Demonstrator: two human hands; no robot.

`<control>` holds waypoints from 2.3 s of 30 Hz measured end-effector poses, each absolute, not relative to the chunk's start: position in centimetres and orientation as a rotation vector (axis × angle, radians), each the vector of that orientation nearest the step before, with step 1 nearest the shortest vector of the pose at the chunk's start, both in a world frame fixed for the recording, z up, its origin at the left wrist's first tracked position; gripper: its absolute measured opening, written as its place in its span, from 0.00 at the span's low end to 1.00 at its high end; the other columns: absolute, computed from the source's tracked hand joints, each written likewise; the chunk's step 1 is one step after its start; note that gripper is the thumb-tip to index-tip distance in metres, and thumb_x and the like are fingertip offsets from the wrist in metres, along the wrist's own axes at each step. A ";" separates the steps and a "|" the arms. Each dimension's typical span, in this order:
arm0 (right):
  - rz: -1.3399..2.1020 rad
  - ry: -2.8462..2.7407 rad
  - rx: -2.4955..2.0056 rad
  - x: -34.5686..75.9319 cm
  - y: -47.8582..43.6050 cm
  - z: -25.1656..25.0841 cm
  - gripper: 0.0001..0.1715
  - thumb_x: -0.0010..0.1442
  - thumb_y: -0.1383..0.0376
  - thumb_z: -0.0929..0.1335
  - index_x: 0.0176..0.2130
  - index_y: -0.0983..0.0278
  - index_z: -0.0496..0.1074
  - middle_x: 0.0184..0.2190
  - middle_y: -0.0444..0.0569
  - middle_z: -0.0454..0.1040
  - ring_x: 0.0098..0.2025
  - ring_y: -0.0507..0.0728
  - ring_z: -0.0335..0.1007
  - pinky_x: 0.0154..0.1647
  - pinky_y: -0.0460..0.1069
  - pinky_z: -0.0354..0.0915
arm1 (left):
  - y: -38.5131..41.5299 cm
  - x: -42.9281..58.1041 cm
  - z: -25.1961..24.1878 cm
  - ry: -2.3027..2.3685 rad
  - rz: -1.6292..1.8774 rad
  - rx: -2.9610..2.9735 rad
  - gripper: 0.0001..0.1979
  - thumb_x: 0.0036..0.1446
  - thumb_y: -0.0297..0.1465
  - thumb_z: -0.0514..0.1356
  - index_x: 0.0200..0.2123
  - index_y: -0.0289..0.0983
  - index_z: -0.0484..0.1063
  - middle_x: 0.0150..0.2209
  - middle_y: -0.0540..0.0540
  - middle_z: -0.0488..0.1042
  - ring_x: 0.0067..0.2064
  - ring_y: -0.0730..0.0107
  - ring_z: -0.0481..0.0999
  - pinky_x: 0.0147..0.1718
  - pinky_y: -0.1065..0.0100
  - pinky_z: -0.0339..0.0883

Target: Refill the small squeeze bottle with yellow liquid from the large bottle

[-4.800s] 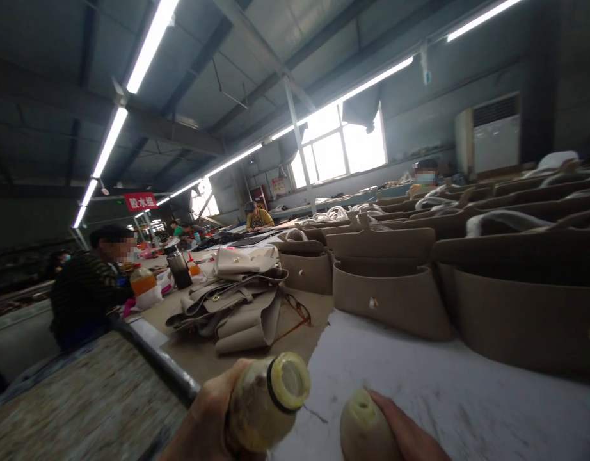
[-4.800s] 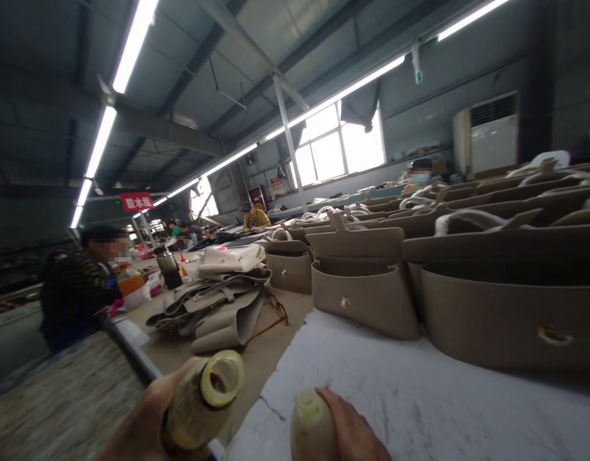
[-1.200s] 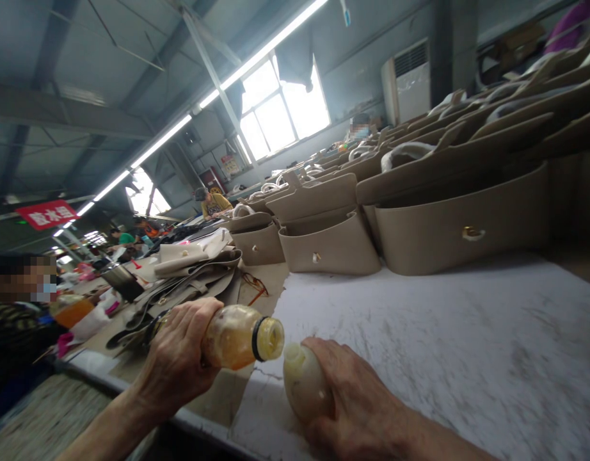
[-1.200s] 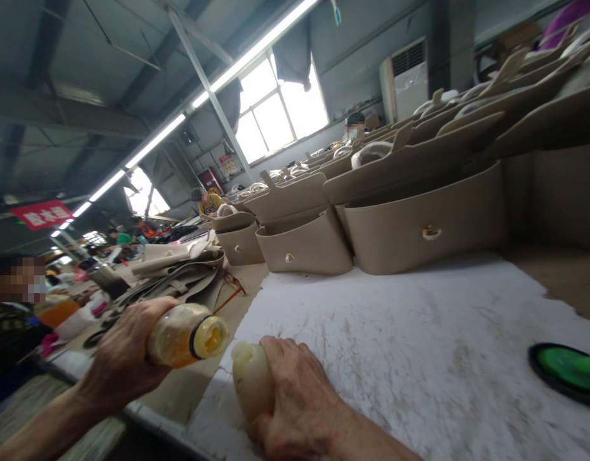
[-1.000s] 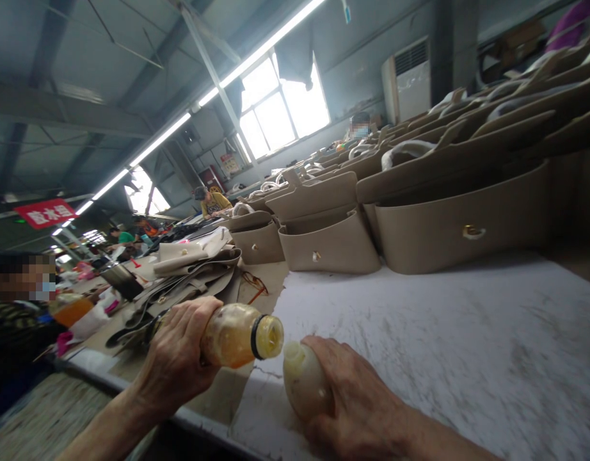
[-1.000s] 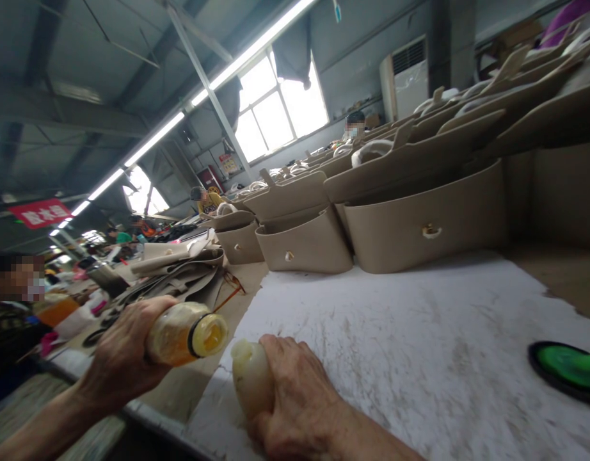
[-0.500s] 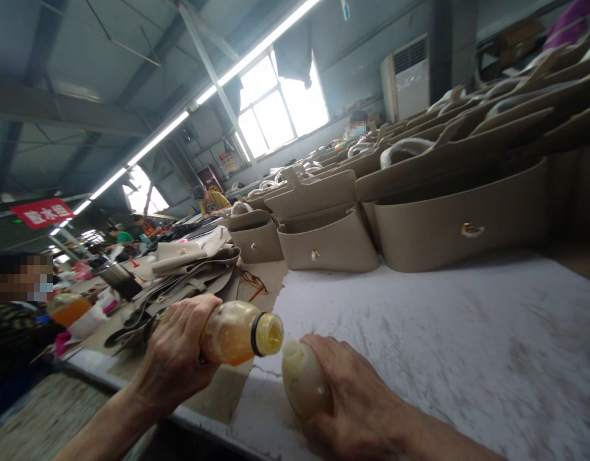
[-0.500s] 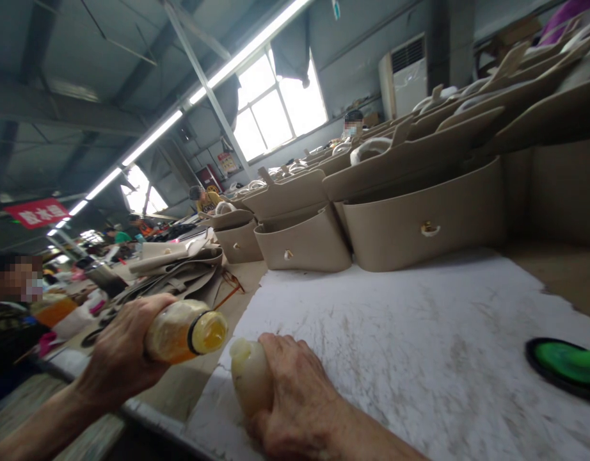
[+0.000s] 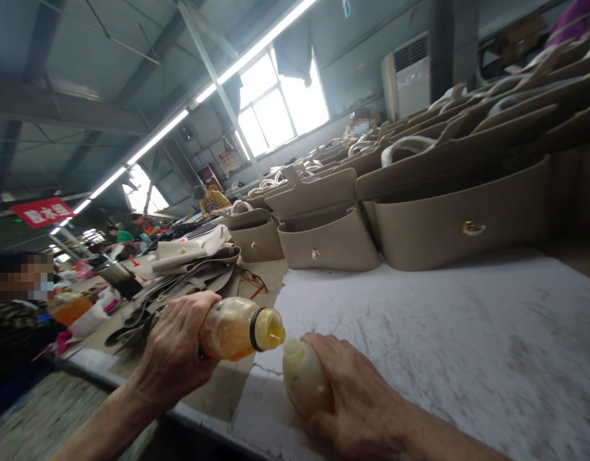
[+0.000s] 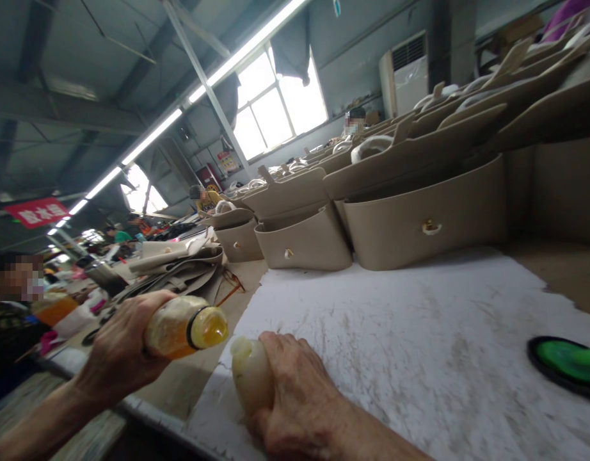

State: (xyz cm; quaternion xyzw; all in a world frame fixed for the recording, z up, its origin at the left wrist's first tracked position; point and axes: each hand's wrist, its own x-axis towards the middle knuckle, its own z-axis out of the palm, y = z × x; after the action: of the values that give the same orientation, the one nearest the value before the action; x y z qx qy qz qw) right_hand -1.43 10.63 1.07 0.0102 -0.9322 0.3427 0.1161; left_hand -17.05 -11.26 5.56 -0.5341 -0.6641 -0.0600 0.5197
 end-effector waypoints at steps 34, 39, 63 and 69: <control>1.067 -2.705 0.020 -1.3 10.6 1.4 0.30 0.38 0.72 0.68 0.45 0.65 0.66 0.44 0.52 0.68 0.44 0.62 0.61 0.48 0.56 0.60 | -11.1 -17.3 5.7 -1.570 -0.119 -1.279 0.17 0.51 0.25 0.57 0.44 0.23 0.67 0.40 0.35 0.72 0.41 0.55 0.72 0.43 0.60 0.65; 1.068 -2.713 0.020 -1.4 10.6 1.2 0.35 0.38 0.72 0.69 0.50 0.66 0.66 0.45 0.53 0.68 0.46 0.63 0.62 0.50 0.57 0.61 | -11.1 -17.2 5.9 -1.558 -0.119 -1.283 0.17 0.51 0.25 0.58 0.44 0.23 0.67 0.39 0.36 0.72 0.41 0.55 0.72 0.43 0.61 0.65; 1.579 -2.149 -0.221 -2.0 12.0 1.5 0.31 0.52 0.43 0.61 0.40 0.64 0.71 0.39 0.53 0.73 0.44 0.63 0.65 0.47 0.57 0.58 | -11.2 -17.2 5.7 -1.571 -0.127 -1.293 0.18 0.49 0.23 0.58 0.44 0.23 0.67 0.40 0.35 0.72 0.41 0.55 0.71 0.44 0.60 0.64; 1.641 -1.967 -0.556 -2.9 12.3 1.9 0.30 0.46 0.39 0.60 0.28 0.61 0.67 0.27 0.47 0.70 0.32 0.57 0.62 0.38 0.52 0.59 | -11.2 -17.3 5.6 -1.586 -0.127 -1.291 0.17 0.50 0.23 0.58 0.45 0.22 0.67 0.40 0.34 0.72 0.42 0.55 0.71 0.45 0.60 0.63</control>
State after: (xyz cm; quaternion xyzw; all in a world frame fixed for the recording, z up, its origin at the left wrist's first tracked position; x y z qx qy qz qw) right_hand -2.92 12.31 1.86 -0.2052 -0.7250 0.6049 0.2574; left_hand -17.30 -11.23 5.62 -0.5385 -0.6613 -0.0531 0.5195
